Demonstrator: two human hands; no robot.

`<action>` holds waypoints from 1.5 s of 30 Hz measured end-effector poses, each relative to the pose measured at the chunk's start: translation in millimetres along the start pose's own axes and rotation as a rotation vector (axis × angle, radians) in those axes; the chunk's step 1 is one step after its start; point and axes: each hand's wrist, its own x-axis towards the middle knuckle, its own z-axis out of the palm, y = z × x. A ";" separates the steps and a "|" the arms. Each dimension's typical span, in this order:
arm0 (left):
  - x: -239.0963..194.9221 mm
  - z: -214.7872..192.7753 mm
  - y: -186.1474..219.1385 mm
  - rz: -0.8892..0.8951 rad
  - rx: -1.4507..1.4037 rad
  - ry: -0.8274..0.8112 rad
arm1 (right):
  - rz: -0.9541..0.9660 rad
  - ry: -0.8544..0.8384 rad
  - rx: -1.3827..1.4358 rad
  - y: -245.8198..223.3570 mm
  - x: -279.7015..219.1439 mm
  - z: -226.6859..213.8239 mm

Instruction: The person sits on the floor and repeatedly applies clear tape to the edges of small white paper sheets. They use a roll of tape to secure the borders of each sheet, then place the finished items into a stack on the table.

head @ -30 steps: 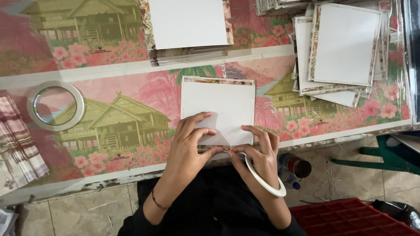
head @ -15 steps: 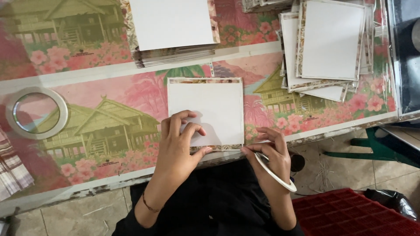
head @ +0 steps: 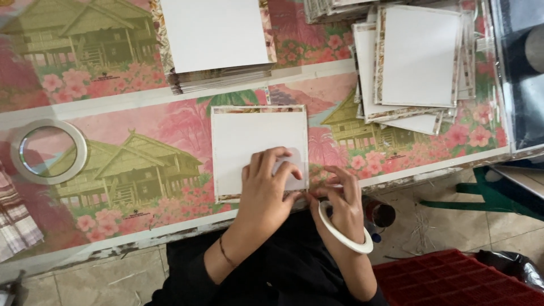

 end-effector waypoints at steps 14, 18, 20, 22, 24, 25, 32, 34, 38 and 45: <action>2.4 11.4 8.2 -0.038 0.092 0.019 | -0.091 0.098 0.002 -12.5 -19.5 -30.4; -6.2 11.3 20.3 0.013 0.201 0.035 | 0.032 0.049 -0.026 -15.2 -29.5 -38.4; -4.5 14.2 17.4 0.014 0.196 0.033 | 0.042 0.049 -0.030 -13.3 -36.1 -37.6; -4.2 15.7 15.1 0.007 0.193 0.031 | 0.052 0.044 -0.029 -13.2 -41.0 -35.9; -4.8 15.1 14.5 -0.003 0.185 0.011 | 0.090 0.088 0.015 -15.4 -43.7 -34.6; -4.8 15.3 9.3 -0.008 0.184 0.010 | 0.090 0.083 0.015 -12.1 -43.7 -31.7; -4.8 12.1 -0.1 0.063 0.117 -0.094 | 0.153 0.140 0.047 -0.8 -37.9 -22.1; -3.7 11.8 0.5 0.067 0.123 -0.096 | 0.130 0.155 0.043 -0.2 -36.7 -21.6; -0.2 14.2 -0.4 0.031 0.136 -0.045 | 0.090 0.158 0.032 1.2 -34.8 -23.3; 4.9 17.2 3.0 -0.037 0.142 -0.011 | -0.073 0.136 -0.104 6.6 -39.5 -27.4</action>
